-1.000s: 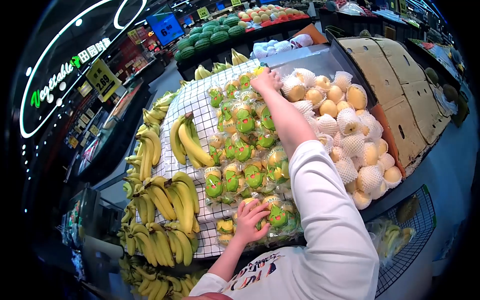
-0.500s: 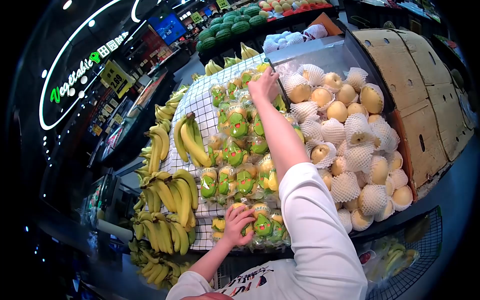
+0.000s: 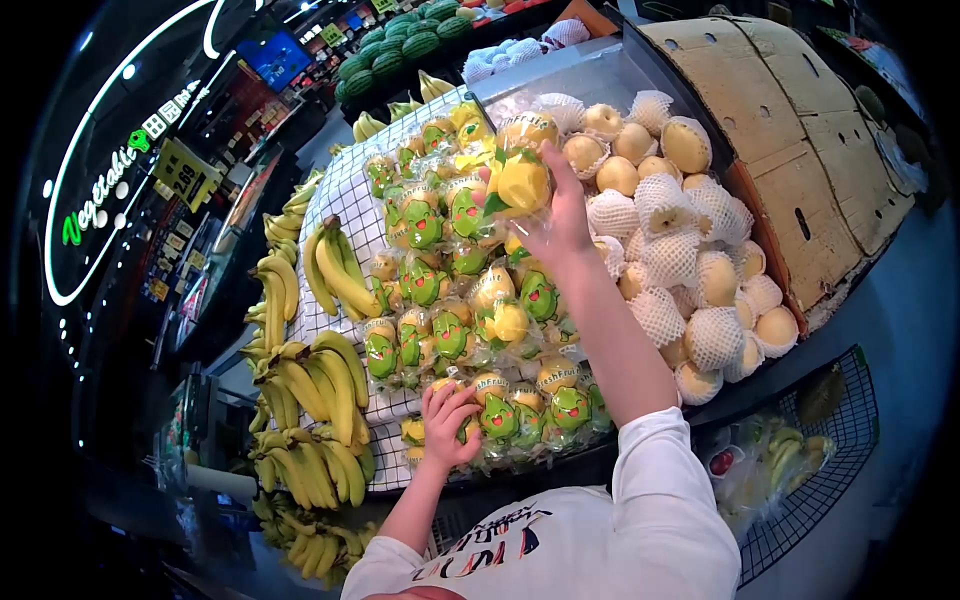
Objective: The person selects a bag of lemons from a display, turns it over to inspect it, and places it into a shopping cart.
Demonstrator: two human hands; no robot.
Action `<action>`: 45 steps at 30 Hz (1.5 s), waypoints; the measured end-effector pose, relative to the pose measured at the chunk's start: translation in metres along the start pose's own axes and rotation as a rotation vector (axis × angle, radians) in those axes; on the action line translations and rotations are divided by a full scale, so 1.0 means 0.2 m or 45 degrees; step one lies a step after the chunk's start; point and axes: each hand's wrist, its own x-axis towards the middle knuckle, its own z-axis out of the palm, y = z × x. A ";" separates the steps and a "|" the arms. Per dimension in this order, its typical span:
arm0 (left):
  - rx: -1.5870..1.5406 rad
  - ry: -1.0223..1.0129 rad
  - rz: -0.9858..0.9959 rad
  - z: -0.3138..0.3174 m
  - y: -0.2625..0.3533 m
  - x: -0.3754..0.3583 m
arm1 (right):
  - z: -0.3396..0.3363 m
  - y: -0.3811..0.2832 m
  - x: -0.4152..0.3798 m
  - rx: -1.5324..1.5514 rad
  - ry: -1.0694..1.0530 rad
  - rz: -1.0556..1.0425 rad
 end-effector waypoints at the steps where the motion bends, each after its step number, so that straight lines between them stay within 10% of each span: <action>1: 0.002 0.014 0.011 0.01 0.00 0.01 | -0.04 0.02 -0.12 0.105 0.002 0.050; 35: 0.062 -0.022 0.039 0.05 0.04 0.01 | -0.20 0.24 -1.09 0.297 -0.074 0.506; 40: -0.668 0.391 -0.440 0.04 0.33 0.04 | -0.16 0.15 -1.16 0.171 -0.074 0.523; 45: -1.487 -0.310 -0.737 -0.08 0.61 0.13 | -0.12 0.13 -1.22 0.218 -0.013 0.387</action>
